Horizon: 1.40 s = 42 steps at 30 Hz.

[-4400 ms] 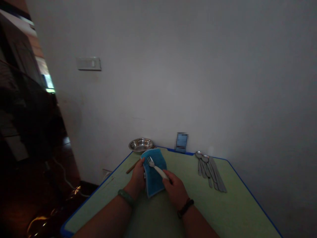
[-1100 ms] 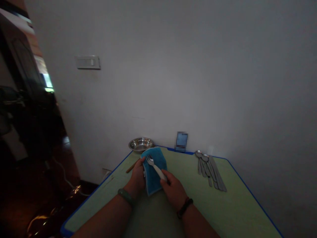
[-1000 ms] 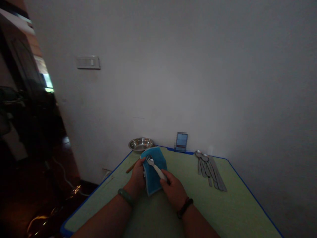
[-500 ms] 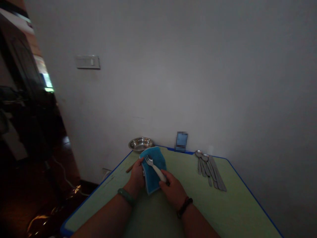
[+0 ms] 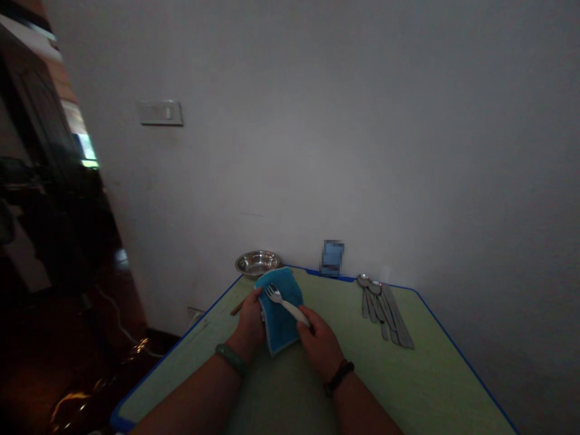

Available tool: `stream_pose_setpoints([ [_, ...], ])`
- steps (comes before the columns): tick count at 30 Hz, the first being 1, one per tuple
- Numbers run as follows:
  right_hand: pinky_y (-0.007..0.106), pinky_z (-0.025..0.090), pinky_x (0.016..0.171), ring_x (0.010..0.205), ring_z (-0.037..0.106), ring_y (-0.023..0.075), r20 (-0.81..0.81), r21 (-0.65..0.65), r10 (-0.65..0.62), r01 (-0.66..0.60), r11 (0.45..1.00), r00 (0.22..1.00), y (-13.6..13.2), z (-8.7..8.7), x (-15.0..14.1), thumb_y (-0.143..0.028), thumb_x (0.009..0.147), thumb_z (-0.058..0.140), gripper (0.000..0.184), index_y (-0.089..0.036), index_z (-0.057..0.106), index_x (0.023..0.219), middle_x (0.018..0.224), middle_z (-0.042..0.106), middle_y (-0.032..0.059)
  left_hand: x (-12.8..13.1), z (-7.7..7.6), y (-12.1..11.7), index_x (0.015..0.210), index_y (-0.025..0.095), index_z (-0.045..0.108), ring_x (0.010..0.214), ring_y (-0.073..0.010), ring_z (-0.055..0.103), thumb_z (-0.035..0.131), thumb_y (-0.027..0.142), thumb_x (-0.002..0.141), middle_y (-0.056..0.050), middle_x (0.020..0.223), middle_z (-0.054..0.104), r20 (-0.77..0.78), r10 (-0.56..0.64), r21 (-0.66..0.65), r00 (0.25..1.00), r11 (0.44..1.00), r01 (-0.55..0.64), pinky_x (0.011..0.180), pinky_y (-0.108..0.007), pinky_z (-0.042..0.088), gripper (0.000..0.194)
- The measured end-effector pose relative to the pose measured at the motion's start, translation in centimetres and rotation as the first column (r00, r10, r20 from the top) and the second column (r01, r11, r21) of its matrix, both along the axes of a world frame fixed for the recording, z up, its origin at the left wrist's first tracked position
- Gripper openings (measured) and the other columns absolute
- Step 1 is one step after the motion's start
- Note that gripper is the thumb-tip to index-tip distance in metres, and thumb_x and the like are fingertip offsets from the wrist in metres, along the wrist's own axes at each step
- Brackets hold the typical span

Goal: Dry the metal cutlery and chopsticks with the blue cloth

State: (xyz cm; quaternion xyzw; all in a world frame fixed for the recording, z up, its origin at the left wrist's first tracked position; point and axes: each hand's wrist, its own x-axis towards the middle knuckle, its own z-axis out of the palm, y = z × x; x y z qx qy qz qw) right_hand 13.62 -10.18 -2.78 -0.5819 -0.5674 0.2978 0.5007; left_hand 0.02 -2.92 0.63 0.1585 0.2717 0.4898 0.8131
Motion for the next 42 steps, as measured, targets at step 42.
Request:
stream_pose_setpoints([
  [42,0.036,0.037,0.097,0.11,0.051,0.0212,0.013,-0.006,0.005,-0.005,1.0,1.0,0.06,-0.23,-0.08,-0.037,0.075,0.051,0.044,-0.017,0.056,0.113,0.118,0.057,0.0083,0.03,-0.73,0.32,0.086,0.01,0.063,0.063,-0.0242,0.065,0.046,0.034,0.077,-0.007,0.059,0.066,-0.006,-0.062,-0.03,0.998,0.998,0.062,0.064,-0.039,0.052,0.031],
])
